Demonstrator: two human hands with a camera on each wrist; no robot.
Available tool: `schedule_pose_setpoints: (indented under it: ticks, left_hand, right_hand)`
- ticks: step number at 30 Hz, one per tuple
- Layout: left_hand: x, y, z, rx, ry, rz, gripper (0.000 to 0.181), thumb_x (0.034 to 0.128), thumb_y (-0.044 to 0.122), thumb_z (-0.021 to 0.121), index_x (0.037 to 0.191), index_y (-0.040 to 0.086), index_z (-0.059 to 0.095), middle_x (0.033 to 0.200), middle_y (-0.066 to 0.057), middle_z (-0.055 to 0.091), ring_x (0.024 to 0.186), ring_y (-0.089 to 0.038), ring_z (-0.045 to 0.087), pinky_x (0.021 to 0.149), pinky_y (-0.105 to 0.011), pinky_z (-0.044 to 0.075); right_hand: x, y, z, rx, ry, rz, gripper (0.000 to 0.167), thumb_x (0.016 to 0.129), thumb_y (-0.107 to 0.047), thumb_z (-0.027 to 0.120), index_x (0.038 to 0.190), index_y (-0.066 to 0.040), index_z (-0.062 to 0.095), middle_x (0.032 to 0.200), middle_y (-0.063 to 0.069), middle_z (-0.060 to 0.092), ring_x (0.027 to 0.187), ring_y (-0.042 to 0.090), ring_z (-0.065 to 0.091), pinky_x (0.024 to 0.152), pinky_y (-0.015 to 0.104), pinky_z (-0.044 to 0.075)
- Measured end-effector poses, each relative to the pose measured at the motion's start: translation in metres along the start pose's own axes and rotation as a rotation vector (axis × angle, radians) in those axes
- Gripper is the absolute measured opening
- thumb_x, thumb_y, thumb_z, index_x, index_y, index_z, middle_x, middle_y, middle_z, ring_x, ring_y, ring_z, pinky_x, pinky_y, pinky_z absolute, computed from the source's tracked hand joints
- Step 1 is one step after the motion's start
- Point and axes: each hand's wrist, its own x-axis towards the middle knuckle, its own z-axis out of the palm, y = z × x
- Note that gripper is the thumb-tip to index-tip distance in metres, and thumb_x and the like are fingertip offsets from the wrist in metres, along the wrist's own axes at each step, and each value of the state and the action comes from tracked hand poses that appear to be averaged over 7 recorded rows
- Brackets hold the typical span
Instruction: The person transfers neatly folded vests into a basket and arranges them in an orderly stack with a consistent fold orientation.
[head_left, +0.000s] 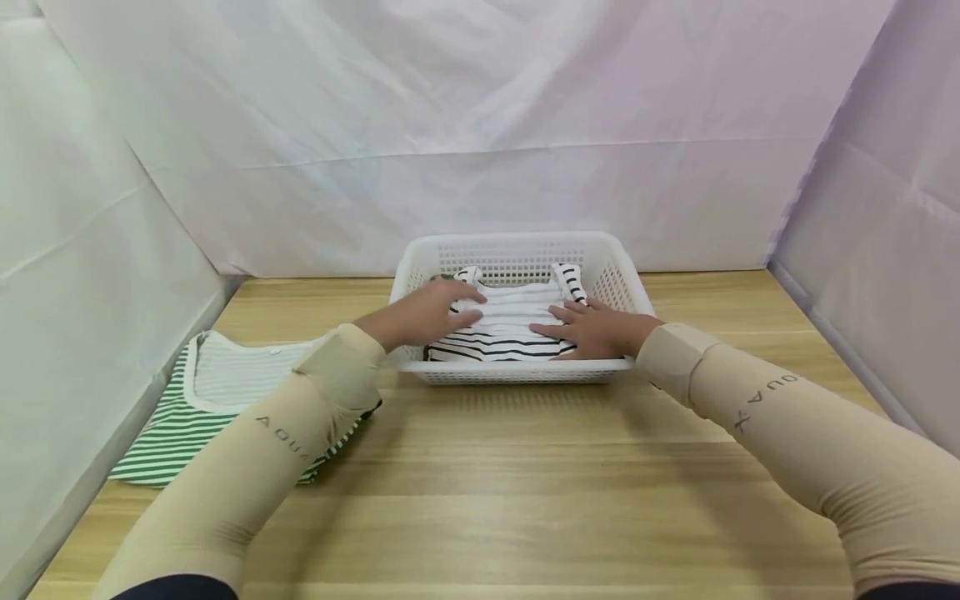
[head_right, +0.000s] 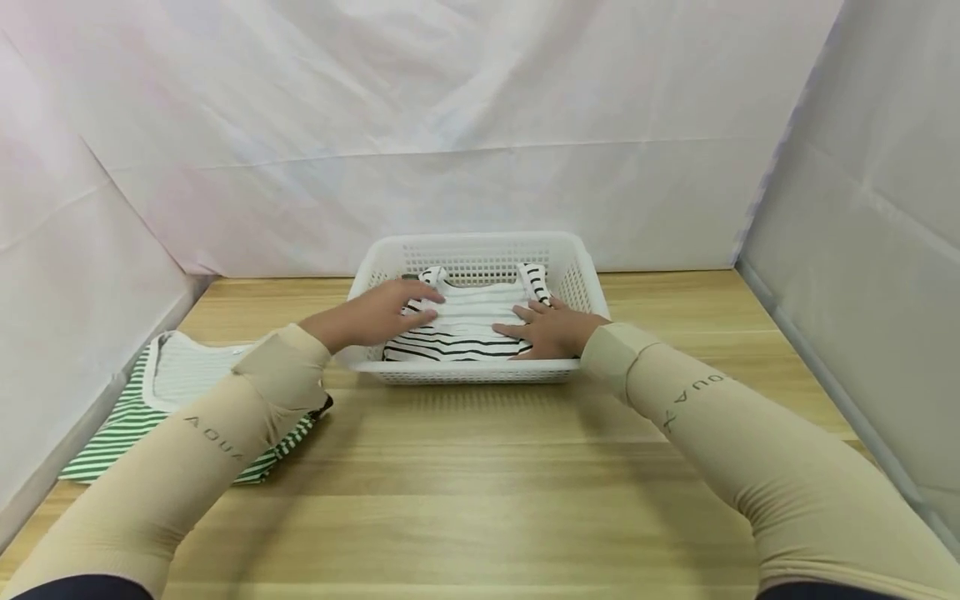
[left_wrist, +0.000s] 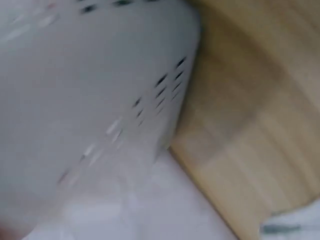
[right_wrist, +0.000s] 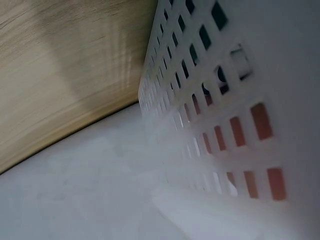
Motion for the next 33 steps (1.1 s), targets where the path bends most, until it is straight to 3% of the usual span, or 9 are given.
schedule_pose_setpoints:
  ticks: [2,5,8,11,14,18,22,24,33]
  left_hand:
    - [-0.015,-0.003,-0.012,-0.009,0.15,0.023,0.032,0.1031,0.024,0.055,0.129,0.008,0.065,0.135,-0.009,0.064,0.133,-0.028,0.052,0.116,-0.048,0.036]
    - [-0.05,-0.015,-0.028,0.019,0.363,0.014,0.023,0.0998,0.015,0.059,0.119,0.008,0.07,0.125,-0.01,0.068,0.124,-0.029,0.057,0.109,-0.048,0.042]
    - [-0.093,-0.037,-0.037,0.105,0.455,-0.065,0.02,0.0984,0.013,0.059,0.115,0.01,0.071,0.121,-0.011,0.068,0.115,-0.03,0.06,0.101,-0.051,0.047]
    - [-0.136,-0.062,-0.042,0.174,0.371,-0.164,0.02,0.0988,0.015,0.06,0.115,0.01,0.071,0.12,-0.012,0.069,0.11,-0.032,0.063,0.093,-0.054,0.049]
    - [-0.172,-0.081,-0.045,0.176,0.176,-0.255,0.027,0.0982,0.02,0.063,0.122,0.009,0.068,0.124,-0.016,0.066,0.114,-0.037,0.062,0.094,-0.058,0.048]
    - [-0.203,-0.096,-0.038,0.112,-0.055,-0.339,0.051,0.0918,0.032,0.072,0.134,0.006,0.06,0.135,-0.027,0.056,0.125,-0.049,0.053,0.098,-0.065,0.044]
    - [-0.219,-0.104,-0.026,0.053,-0.192,-0.412,0.086,0.0785,0.043,0.083,0.147,0.005,0.047,0.145,-0.035,0.042,0.133,-0.057,0.04,0.1,-0.07,0.039]
    - [-0.224,-0.106,-0.021,0.038,-0.23,-0.423,0.097,0.0741,0.045,0.086,0.15,0.004,0.041,0.148,-0.037,0.038,0.135,-0.058,0.035,0.102,-0.071,0.036]
    - [-0.227,-0.102,-0.012,0.062,-0.235,-0.385,0.1,0.0724,0.046,0.087,0.151,0.005,0.04,0.149,-0.037,0.036,0.136,-0.058,0.034,0.102,-0.071,0.038]
  right_hand:
    - [0.001,-0.001,0.0,0.003,-0.004,0.009,0.061,0.105,-0.041,0.046,0.16,-0.022,0.027,0.164,0.023,0.02,0.151,0.048,0.016,0.119,0.067,0.013]
    - [0.006,-0.004,-0.004,-0.01,-0.006,0.016,0.061,0.105,-0.042,0.046,0.16,-0.022,0.026,0.164,0.023,0.019,0.152,0.047,0.015,0.12,0.066,0.013]
    - [0.011,-0.006,-0.01,-0.03,-0.004,0.016,0.061,0.105,-0.043,0.046,0.16,-0.023,0.026,0.164,0.023,0.019,0.152,0.046,0.016,0.12,0.066,0.013]
    - [0.017,-0.009,-0.015,-0.017,-0.015,0.016,0.061,0.105,-0.043,0.046,0.16,-0.025,0.025,0.165,0.021,0.018,0.152,0.045,0.015,0.118,0.069,0.013]
    - [0.02,-0.011,-0.018,0.008,-0.036,0.029,0.062,0.105,-0.043,0.046,0.16,-0.028,0.023,0.167,0.019,0.014,0.153,0.043,0.012,0.116,0.072,0.013]
    - [0.02,-0.01,-0.018,0.017,-0.058,0.046,0.062,0.106,-0.043,0.045,0.161,-0.03,0.02,0.168,0.017,0.011,0.154,0.041,0.009,0.116,0.073,0.013]
    - [0.018,-0.009,-0.02,0.031,-0.054,0.044,0.061,0.106,-0.042,0.046,0.161,-0.029,0.021,0.168,0.017,0.011,0.154,0.042,0.009,0.116,0.073,0.012]
    - [0.016,-0.009,-0.02,0.032,-0.051,0.042,0.061,0.106,-0.041,0.046,0.161,-0.028,0.022,0.167,0.018,0.012,0.154,0.042,0.009,0.115,0.073,0.013]
    - [0.012,-0.007,-0.022,0.045,-0.059,0.047,0.062,0.106,-0.04,0.045,0.161,-0.028,0.02,0.168,0.018,0.011,0.154,0.042,0.009,0.115,0.074,0.013]
